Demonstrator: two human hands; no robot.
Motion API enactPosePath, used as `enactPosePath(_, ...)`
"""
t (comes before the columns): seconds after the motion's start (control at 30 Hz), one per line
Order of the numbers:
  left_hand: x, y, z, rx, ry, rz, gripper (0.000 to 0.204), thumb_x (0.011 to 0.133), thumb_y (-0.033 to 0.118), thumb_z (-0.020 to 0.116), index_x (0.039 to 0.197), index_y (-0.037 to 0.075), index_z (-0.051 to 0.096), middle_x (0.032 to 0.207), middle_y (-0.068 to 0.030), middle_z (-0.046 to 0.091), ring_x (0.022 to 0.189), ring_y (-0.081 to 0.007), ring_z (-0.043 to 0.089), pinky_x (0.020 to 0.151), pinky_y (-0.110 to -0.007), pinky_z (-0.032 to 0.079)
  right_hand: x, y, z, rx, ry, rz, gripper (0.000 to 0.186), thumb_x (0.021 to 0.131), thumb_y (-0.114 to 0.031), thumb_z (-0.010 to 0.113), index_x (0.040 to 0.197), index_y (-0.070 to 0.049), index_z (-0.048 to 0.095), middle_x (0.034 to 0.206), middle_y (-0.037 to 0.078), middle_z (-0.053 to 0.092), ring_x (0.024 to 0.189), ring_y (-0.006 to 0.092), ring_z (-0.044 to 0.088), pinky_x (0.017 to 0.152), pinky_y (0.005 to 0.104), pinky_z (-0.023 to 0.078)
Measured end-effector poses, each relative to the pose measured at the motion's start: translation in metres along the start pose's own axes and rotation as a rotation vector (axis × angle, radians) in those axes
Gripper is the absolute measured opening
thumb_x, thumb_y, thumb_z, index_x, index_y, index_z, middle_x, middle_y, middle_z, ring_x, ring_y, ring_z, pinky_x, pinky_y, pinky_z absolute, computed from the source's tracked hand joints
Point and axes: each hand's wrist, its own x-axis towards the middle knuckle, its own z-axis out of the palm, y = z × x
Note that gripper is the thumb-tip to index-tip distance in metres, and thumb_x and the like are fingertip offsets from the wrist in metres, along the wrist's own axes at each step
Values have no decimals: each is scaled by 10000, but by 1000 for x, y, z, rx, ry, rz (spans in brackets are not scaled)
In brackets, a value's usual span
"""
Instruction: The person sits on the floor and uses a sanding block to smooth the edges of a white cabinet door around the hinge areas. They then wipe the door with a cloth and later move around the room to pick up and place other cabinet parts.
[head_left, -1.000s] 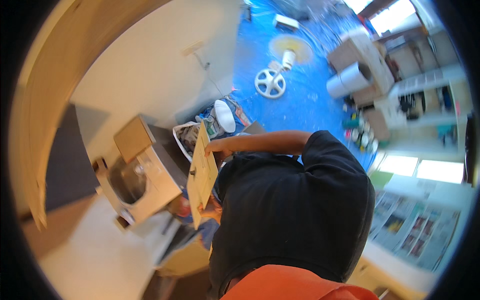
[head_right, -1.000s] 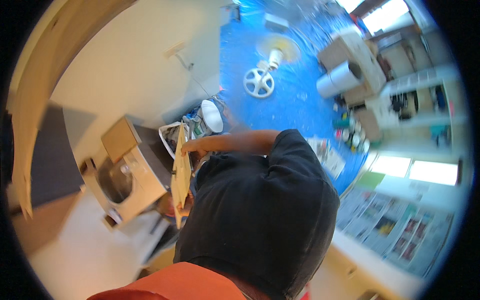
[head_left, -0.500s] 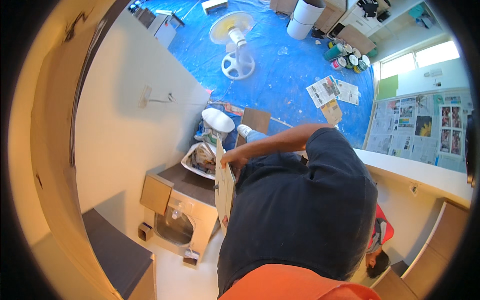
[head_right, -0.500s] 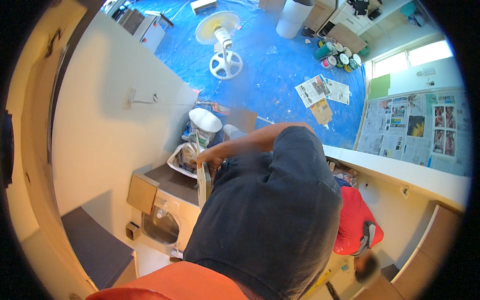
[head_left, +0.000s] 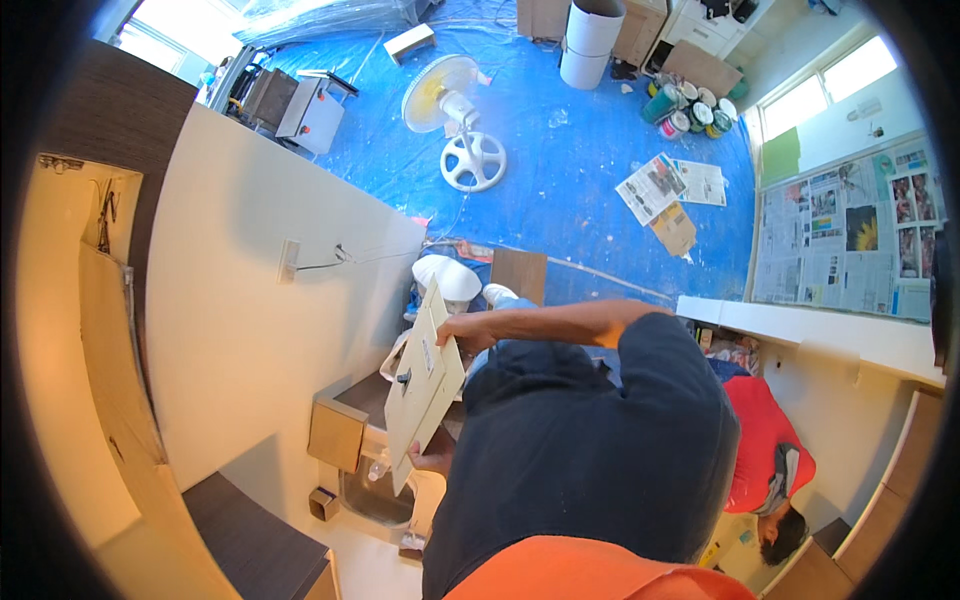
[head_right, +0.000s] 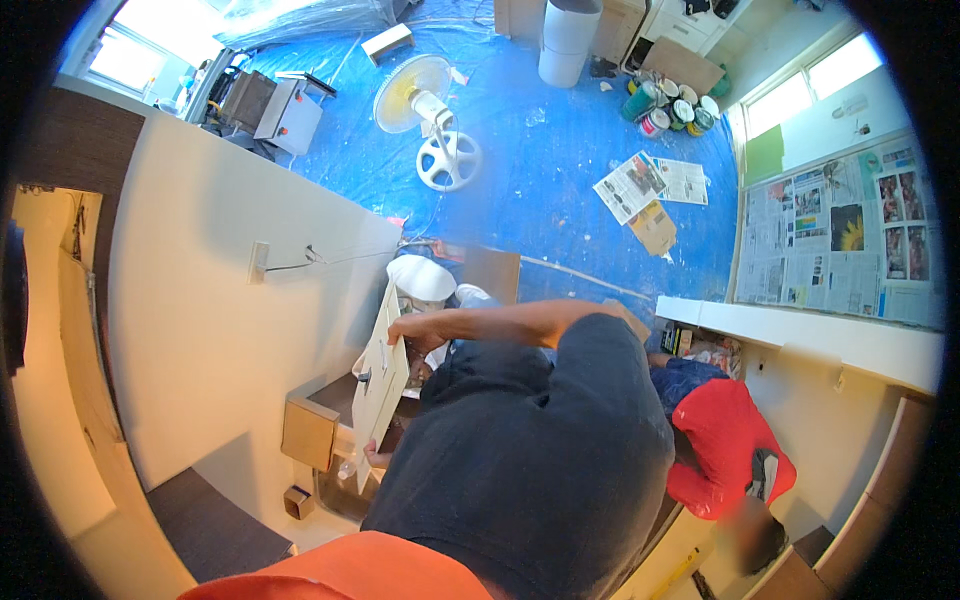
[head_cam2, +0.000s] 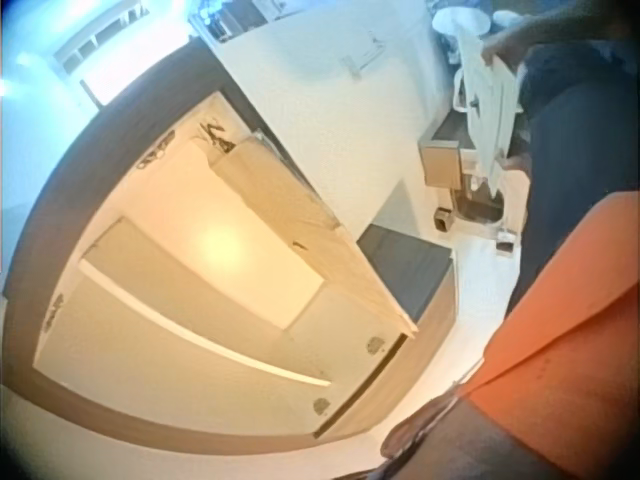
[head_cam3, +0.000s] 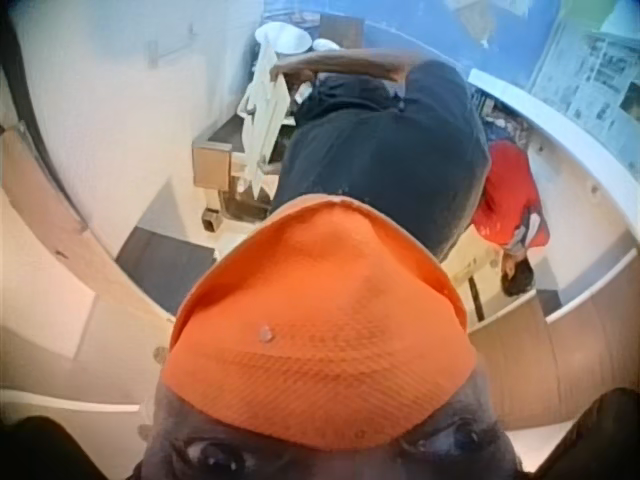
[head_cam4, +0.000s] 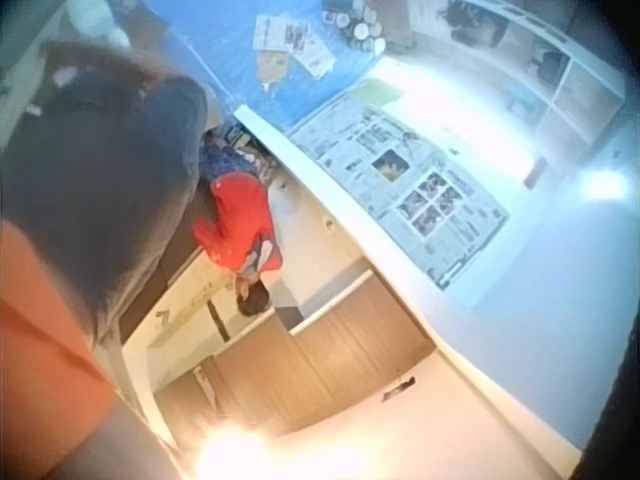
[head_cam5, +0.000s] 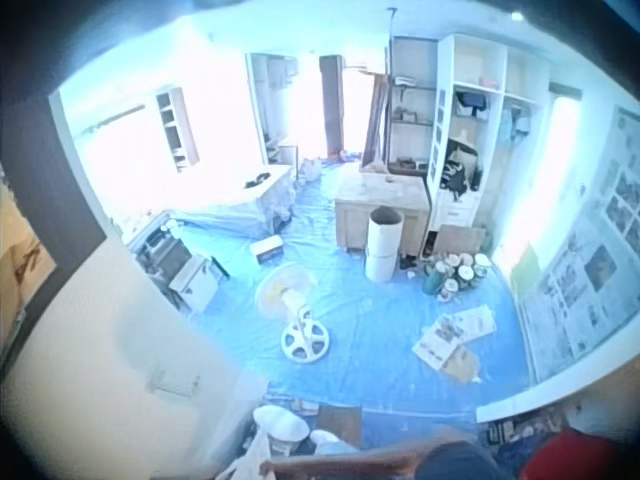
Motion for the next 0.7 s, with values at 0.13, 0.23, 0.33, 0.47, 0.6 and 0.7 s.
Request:
enactPosePath(0.13, 27, -9, 2, 141, 49, -196, 692, 769, 227, 537, 1401, -47, 475, 1403, -215, 554, 1297, -362, 544, 1101, -449, 468, -17, 18, -25, 3, 115, -180, 523, 879, -202, 507, 1264, 151, 523, 1129, 324, 671, 904, 427, 722, 752, 614, 602)
enactPosePath(0.23, 47, -10, -7, 129, 41, -360, 705, 779, 239, 541, 1424, -35, 461, 1403, -214, 550, 1285, -375, 543, 1109, -465, 452, -33, 49, -37, 123, 209, -140, 565, 885, -222, 538, 1299, 159, 485, 1091, 313, 674, 884, 432, 706, 752, 593, 585)
enactPosePath(0.33, 46, -16, -9, 279, -95, -307, 735, 755, 232, 558, 1433, -32, 452, 1407, -219, 552, 1317, -369, 522, 1132, -475, 428, -55, 74, -44, 220, 280, -252, 606, 903, -238, 602, 1393, 92, 464, 1246, 247, 643, 1123, 398, 647, 927, 588, 510)
enactPosePath(0.47, 37, -26, 18, 348, -149, -389, 742, 755, 236, 555, 1442, -22, 446, 1402, -215, 559, 1303, -366, 545, 1115, -484, 451, -74, 84, -50, 273, 318, -300, 637, 883, -225, 580, 1371, 147, 411, 1215, 294, 627, 1048, 402, 689, 824, 537, 592)
enactPosePath(0.6, 46, -50, 38, 394, -210, -434, 761, 751, 236, 547, 1458, -16, 425, 1401, -209, 561, 1282, -374, 568, 1104, -496, 475, -85, 89, -72, 324, 333, -361, 628, 887, -223, 581, 1386, 120, 416, 1232, 291, 623, 1038, 396, 690, 824, 526, 587)
enactPosePath(0.7, 63, -77, 33, 434, -252, -416, 760, 751, 255, 548, 1453, -15, 436, 1395, -211, 560, 1269, -376, 578, 1083, -505, 493, -89, 95, -94, 312, 366, -444, 609, 887, -216, 586, 1378, 113, 440, 1215, 276, 641, 1031, 382, 695, 812, 516, 588)
